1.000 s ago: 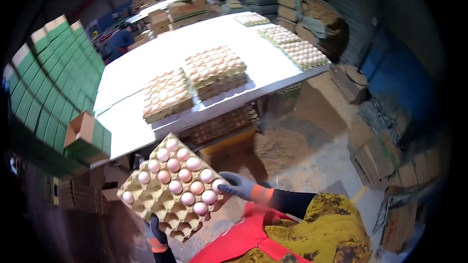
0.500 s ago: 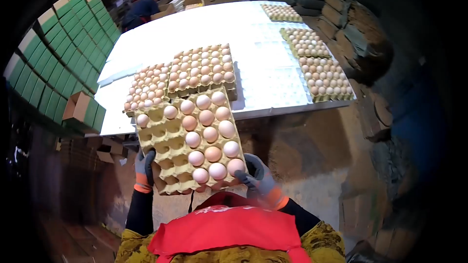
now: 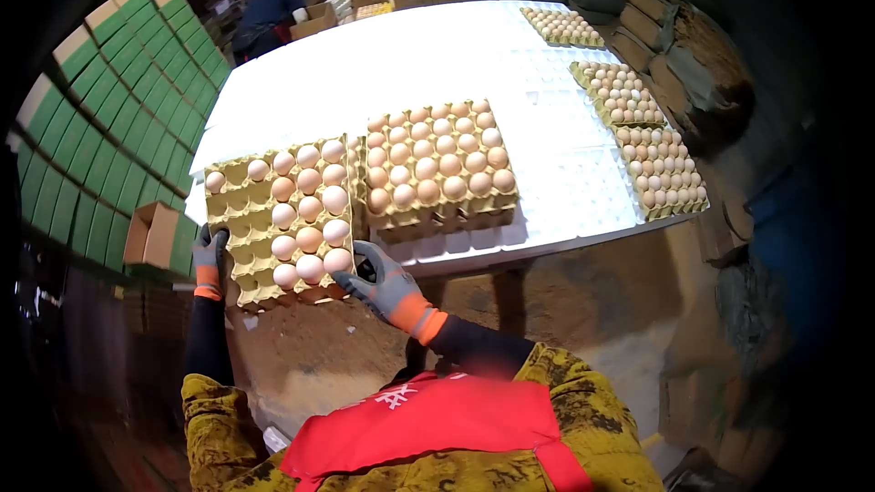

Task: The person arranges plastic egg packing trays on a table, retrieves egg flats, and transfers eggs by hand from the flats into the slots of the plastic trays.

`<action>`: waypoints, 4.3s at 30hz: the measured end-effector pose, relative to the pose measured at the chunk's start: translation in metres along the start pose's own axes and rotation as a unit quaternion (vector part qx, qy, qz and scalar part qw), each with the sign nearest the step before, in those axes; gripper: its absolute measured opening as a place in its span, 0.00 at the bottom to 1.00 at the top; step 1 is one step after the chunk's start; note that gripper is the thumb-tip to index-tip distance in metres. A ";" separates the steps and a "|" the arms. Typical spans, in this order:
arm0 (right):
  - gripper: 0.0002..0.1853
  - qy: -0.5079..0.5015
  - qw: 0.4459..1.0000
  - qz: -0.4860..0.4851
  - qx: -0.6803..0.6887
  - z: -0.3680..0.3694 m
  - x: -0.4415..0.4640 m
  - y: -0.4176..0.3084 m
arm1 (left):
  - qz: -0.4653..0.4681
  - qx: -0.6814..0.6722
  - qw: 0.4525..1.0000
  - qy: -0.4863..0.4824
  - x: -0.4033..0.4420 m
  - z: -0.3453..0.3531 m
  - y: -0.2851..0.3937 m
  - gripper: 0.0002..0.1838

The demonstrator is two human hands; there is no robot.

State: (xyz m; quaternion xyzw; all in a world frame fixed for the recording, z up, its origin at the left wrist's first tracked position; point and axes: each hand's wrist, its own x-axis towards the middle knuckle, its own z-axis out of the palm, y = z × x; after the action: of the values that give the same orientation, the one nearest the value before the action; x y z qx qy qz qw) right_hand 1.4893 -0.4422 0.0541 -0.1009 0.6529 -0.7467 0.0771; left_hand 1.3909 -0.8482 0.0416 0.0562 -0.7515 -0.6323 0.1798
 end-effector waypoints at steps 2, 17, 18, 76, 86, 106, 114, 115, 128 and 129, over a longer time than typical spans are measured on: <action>0.32 0.035 0.998 0.041 -0.030 0.015 0.038 0.007 | -0.012 0.021 0.999 -0.031 0.056 -0.013 -0.045 0.17; 0.30 -0.017 0.941 0.099 -0.322 0.005 0.056 -0.012 | -0.134 0.152 0.960 -0.193 0.171 0.014 -0.145 0.24; 0.29 -0.026 0.950 0.119 -0.286 -0.003 0.044 -0.018 | -0.146 0.167 0.962 -0.160 0.170 0.014 -0.133 0.24; 0.30 0.188 0.927 -0.040 -0.323 -1.001 0.190 -0.016 | -0.027 0.168 0.982 -0.080 0.017 1.052 0.037 0.25; 0.28 0.166 0.977 0.044 -0.125 -1.035 0.156 0.025 | -0.064 0.276 0.956 -0.077 0.056 1.095 0.030 0.40; 0.16 0.296 0.945 0.073 0.117 -0.998 0.193 0.005 | -0.184 -0.025 0.981 -0.056 -0.007 1.060 0.071 0.27; 0.21 0.173 0.982 0.030 -0.067 -0.968 0.115 -0.091 | 0.003 0.102 0.976 -0.193 -0.066 0.996 0.155 0.25; 0.21 0.148 0.988 0.008 -0.051 -0.967 0.097 -0.089 | 0.020 0.111 0.970 -0.216 -0.082 0.991 0.172 0.25; 0.14 0.315 0.931 0.183 0.000 -0.893 -0.086 -0.045 | -0.184 0.016 0.977 -0.104 -0.251 0.933 0.132 0.23; 0.15 0.317 0.937 0.144 -0.006 -0.900 -0.093 -0.023 | -0.211 0.016 0.972 -0.099 -0.251 0.932 0.131 0.23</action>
State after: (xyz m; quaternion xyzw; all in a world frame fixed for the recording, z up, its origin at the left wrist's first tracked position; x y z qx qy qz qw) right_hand 1.3538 0.4474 -0.0424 0.2360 0.6552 -0.7171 -0.0278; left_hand 1.3252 0.1224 -0.0083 0.1536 -0.7469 -0.6461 -0.0339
